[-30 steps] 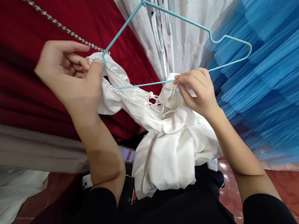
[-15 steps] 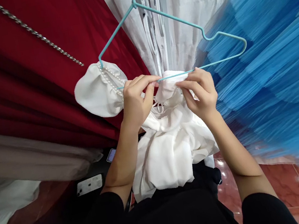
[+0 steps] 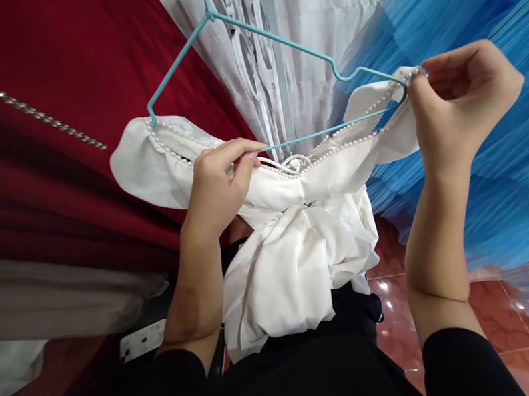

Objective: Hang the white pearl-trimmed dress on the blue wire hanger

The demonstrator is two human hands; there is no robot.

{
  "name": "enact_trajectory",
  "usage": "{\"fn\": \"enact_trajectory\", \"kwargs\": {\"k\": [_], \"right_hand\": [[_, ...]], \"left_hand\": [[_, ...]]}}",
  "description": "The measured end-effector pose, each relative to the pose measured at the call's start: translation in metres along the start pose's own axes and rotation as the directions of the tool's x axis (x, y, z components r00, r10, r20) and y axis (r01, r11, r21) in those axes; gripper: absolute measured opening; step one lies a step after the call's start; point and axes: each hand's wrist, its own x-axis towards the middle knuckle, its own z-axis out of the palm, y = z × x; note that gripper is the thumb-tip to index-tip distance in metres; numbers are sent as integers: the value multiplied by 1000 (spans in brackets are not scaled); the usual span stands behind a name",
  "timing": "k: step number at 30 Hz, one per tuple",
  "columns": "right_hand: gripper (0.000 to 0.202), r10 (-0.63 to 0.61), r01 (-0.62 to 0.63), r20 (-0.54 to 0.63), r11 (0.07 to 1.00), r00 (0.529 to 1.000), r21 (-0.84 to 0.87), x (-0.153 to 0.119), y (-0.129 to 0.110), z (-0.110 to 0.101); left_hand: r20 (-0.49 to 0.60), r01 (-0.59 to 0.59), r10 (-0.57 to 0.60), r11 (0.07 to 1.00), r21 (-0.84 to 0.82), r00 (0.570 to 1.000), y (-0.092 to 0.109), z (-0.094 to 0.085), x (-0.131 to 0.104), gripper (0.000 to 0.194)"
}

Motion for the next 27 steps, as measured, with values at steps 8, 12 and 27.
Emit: {"fn": "enact_trajectory", "kwargs": {"k": [8,12,27], "right_hand": [[16,-50,42,183,998,982,45,-2,-52,48],[5,-117,98,99,978,988,185,-27,-70,56],[24,-236,212,405,972,883,103,-128,-78,99]], "left_hand": [[4,20,-20,997,69,1000,1,3,-2,26],[5,29,-30,994,110,1000,1,2,-4,26],[-286,-102,126,990,98,950,-13,19,-18,25]]}}
